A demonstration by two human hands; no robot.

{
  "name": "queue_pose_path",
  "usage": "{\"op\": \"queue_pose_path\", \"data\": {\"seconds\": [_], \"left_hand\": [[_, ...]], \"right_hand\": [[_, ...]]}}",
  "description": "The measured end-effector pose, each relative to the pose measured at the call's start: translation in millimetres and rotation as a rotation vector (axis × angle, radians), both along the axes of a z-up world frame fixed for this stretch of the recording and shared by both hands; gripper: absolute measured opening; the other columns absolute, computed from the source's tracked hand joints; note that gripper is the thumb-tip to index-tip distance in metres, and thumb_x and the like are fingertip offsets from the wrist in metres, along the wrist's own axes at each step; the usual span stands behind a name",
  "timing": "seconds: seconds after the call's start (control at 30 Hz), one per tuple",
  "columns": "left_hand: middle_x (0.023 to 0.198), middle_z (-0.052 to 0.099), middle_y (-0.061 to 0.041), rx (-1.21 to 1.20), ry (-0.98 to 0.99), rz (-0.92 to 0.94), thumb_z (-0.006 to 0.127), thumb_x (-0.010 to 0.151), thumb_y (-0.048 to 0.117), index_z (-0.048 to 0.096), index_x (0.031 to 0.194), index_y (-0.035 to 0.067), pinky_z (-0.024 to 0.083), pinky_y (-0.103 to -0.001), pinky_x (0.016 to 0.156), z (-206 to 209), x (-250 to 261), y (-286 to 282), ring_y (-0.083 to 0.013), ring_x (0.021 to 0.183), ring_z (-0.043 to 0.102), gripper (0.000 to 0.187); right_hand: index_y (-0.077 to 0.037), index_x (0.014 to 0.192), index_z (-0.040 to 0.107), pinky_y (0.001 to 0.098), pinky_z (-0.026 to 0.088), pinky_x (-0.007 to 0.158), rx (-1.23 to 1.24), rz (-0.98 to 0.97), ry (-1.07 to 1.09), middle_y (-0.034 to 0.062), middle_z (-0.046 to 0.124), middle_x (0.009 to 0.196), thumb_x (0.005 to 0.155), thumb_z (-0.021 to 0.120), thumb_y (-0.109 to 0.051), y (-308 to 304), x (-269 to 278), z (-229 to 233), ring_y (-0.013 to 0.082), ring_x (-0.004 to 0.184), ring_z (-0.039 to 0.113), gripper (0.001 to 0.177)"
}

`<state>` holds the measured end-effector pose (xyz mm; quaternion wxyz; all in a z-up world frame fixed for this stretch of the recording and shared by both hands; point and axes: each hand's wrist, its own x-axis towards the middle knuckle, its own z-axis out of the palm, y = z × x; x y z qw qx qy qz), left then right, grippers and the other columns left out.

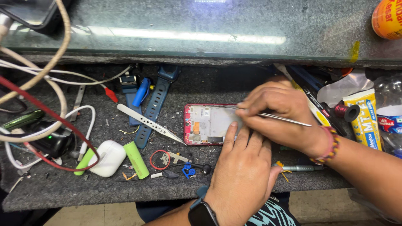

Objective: The person uses tweezers to carefully manipulate small components and connectors inside a disassembled smartphone. They repeatedly adjust and reposition internal parts on the circuit board while the phone remains open on a cluttered workbench.

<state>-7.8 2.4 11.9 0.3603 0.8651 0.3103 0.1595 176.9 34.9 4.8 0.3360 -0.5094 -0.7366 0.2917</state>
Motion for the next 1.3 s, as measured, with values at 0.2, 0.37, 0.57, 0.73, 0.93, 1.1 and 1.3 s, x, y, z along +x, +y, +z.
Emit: {"op": "queue_pose_path", "data": {"seconds": [0.2,0.37,0.57,0.73,0.93,1.1,1.3], "left_hand": [[0.148,0.051,-0.028,0.077,-0.01,0.043,0.074,0.081,0.036,0.057,0.133,-0.012,0.026,-0.057,0.121,0,1,-1,-0.0426,0.143,0.041,0.073],[0.141,0.052,-0.027,-0.016,0.048,-0.017,0.074,0.085,0.035,0.057,0.133,-0.01,0.024,-0.06,0.122,0,4,-4,-0.0443,0.141,0.041,0.068],[0.148,0.049,-0.027,0.018,0.014,0.008,0.074,0.085,0.035,0.054,0.137,-0.01,0.024,-0.059,0.121,0,3,-2,-0.0437,0.143,0.04,0.072],[0.151,0.048,-0.024,0.021,0.004,0.029,0.072,0.086,0.035,0.052,0.142,-0.01,0.024,-0.057,0.122,-2,4,-4,-0.0419,0.146,0.038,0.074],[0.152,0.049,-0.024,0.014,-0.005,0.029,0.072,0.086,0.035,0.054,0.14,-0.009,0.023,-0.057,0.123,-4,3,-3,-0.0415,0.146,0.039,0.072],[0.15,0.051,-0.023,0.024,0.007,0.027,0.073,0.086,0.035,0.055,0.138,-0.01,0.023,-0.058,0.123,-6,4,-4,-0.0413,0.147,0.039,0.071],[0.148,0.052,-0.026,0.038,-0.01,0.025,0.073,0.085,0.035,0.058,0.133,-0.01,0.024,-0.059,0.123,-6,2,-3,-0.0428,0.147,0.039,0.067]], "right_hand": [[-0.011,0.08,0.066,0.0345,0.049,0.087,0.082,-0.083,-0.207,0.0035,0.075,0.09,0.079,0.084,-0.009,-12,11,19,0.0198,0.091,0.074,0.018],[-0.009,0.083,0.068,0.0317,0.05,0.085,0.091,0.008,-0.123,0.004,0.076,0.092,0.081,0.084,-0.01,0,-1,4,0.0198,0.093,0.075,0.017],[-0.01,0.079,0.067,0.0328,0.049,0.086,0.084,-0.029,-0.16,0.0028,0.076,0.089,0.079,0.084,-0.01,-2,9,17,0.0183,0.09,0.074,0.017],[-0.01,0.075,0.064,0.0324,0.049,0.087,0.033,-0.1,-0.19,0.0022,0.075,0.086,0.078,0.085,-0.008,-12,19,20,0.0169,0.088,0.075,0.021],[-0.01,0.073,0.061,0.0321,0.05,0.089,0.023,-0.127,-0.214,0.0018,0.074,0.085,0.076,0.085,-0.007,-18,28,23,0.0171,0.089,0.075,0.024],[-0.011,0.078,0.066,0.034,0.05,0.09,0.094,-0.055,-0.203,0.0031,0.076,0.088,0.077,0.086,-0.009,-16,25,17,0.0177,0.091,0.075,0.02],[-0.011,0.079,0.066,0.0347,0.049,0.088,0.102,-0.031,-0.219,0.0027,0.075,0.088,0.076,0.086,-0.01,-12,20,17,0.0178,0.091,0.075,0.02]]}}
